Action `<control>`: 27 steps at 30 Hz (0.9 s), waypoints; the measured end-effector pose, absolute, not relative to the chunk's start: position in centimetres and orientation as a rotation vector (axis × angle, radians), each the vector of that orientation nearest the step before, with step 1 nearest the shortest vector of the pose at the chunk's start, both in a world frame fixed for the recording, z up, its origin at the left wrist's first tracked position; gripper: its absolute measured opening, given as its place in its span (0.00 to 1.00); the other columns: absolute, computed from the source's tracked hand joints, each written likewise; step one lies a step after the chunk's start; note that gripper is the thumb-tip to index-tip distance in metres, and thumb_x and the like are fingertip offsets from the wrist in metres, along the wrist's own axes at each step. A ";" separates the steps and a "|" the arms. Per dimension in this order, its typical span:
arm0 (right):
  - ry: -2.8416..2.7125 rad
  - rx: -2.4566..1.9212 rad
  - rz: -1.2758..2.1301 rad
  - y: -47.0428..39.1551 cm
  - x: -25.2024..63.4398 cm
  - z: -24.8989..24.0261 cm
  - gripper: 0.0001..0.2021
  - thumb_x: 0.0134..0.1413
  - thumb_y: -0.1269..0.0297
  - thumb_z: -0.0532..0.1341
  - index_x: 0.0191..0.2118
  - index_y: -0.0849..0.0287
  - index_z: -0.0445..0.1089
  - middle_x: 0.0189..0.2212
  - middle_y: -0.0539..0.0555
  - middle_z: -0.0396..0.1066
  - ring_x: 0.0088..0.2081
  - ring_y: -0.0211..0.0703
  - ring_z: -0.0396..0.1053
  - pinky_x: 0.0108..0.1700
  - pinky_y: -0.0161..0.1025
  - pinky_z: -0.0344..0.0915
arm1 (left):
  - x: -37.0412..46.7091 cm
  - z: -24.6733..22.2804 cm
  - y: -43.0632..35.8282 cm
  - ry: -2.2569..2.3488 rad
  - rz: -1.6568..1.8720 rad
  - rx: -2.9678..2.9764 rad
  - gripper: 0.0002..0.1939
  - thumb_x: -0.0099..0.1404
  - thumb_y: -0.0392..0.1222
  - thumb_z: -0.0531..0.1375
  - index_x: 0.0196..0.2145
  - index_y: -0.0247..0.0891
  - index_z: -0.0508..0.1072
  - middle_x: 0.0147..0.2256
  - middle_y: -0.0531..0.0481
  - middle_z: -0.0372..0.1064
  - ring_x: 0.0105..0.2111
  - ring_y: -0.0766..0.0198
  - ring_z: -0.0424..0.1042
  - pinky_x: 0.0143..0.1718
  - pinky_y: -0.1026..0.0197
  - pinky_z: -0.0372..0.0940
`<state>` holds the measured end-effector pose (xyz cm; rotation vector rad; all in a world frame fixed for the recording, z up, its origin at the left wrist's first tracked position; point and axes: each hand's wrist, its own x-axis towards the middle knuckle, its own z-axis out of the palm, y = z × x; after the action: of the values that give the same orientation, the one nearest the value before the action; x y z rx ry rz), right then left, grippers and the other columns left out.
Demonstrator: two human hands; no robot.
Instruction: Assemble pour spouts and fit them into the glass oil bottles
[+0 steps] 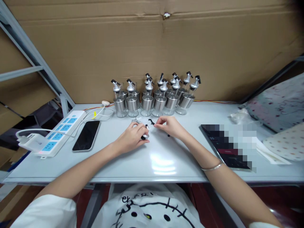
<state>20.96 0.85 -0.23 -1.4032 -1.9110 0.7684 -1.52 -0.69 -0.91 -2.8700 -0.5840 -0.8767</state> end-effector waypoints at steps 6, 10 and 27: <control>-1.601 -0.980 1.287 -0.4 19.8 1.0 0.15 0.39 0.55 0.70 0.24 0.61 0.67 0.22 0.49 0.71 0.22 0.33 0.61 0.25 0.33 0.55 | -1.5 -0.9 -0.7 -0.509 -0.923 -2.859 0.09 0.67 0.43 0.58 0.39 0.37 0.60 0.36 0.48 0.70 0.37 0.59 0.69 0.46 0.54 0.60; -1.541 -0.979 1.305 -0.5 19.4 1.0 0.18 0.34 0.56 0.72 0.22 0.61 0.66 0.19 0.47 0.68 0.22 0.32 0.59 0.24 0.33 0.53 | -1.5 -0.9 -0.7 -0.506 -0.920 -2.852 0.09 0.68 0.44 0.57 0.39 0.37 0.61 0.35 0.48 0.70 0.37 0.60 0.69 0.46 0.54 0.60; -1.499 -0.914 1.390 -0.5 19.6 0.9 0.16 0.32 0.60 0.74 0.27 0.60 0.69 0.21 0.45 0.70 0.24 0.33 0.65 0.30 0.34 0.62 | -1.4 -0.6 -1.0 -0.569 -0.916 -2.923 0.09 0.67 0.45 0.57 0.38 0.36 0.63 0.36 0.46 0.69 0.39 0.59 0.69 0.45 0.54 0.61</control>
<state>19.57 -0.51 0.93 -0.9141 -1.4986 1.3897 -1.45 -1.04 -0.65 -2.9225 -0.5688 -0.9156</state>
